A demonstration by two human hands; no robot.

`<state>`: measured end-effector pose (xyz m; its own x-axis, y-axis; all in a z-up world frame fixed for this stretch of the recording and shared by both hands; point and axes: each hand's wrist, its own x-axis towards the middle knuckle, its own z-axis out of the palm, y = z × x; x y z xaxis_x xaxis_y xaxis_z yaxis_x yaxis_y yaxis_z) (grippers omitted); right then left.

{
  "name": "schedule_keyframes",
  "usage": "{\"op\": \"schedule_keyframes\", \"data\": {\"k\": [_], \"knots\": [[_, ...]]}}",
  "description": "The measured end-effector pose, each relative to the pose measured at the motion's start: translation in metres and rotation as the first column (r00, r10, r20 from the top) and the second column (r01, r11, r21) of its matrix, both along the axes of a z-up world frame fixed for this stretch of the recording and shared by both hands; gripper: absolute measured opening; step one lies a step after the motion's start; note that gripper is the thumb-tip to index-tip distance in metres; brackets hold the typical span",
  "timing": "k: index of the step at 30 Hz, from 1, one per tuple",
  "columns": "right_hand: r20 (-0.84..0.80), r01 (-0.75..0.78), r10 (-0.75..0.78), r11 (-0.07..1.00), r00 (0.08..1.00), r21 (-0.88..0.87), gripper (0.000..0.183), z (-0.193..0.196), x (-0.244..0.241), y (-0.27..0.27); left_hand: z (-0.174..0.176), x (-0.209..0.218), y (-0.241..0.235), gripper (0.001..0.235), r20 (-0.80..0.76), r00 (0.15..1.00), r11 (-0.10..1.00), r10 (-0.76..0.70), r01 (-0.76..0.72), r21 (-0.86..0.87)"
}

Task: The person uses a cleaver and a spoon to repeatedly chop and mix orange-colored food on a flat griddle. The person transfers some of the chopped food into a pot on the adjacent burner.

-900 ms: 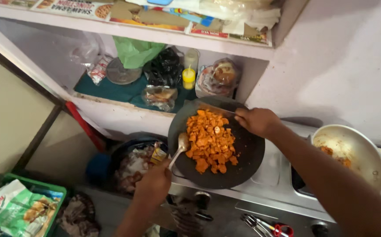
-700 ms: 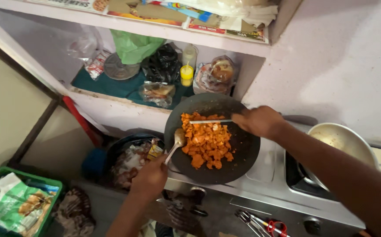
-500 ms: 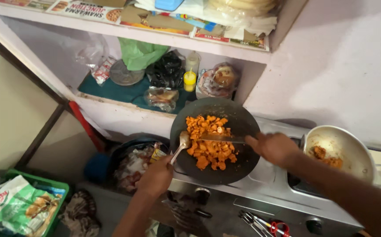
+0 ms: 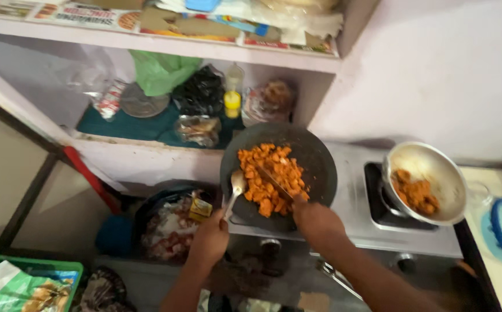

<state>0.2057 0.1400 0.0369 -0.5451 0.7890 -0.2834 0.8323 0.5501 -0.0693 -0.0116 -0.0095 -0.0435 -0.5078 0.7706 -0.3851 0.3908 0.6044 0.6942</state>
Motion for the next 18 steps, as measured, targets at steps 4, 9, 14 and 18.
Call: {"op": "schedule_keyframes", "data": {"k": [4, 9, 14, 18], "knots": [[-0.065, -0.013, 0.014, 1.0, 0.998, 0.019, 0.031, 0.031, 0.003, 0.01, -0.014, -0.011, -0.002, 0.038, 0.013, 0.998, 0.996, -0.056, 0.055, 0.064], [-0.093, 0.11, -0.103, 0.991, 0.99, 0.073, 0.031, 0.04, 0.005, 0.011, -0.031, -0.014, -0.004, 0.034, 0.162, 0.986, 0.984, -0.026, -0.003, 0.178], [-0.047, -0.008, 0.011, 0.998, 0.999, 0.056, 0.047, 0.016, -0.006, 0.004, -0.013, 0.007, -0.008, 0.037, 0.371, 0.925, 0.978, 0.082, -0.147, 0.148], [-0.084, 0.127, -0.124, 0.991, 0.989, 0.03, 0.032, 0.045, 0.006, 0.012, 0.009, 0.005, -0.007, 0.04, 0.4, 0.915, 0.961, 0.055, -0.157, 0.229]]}}
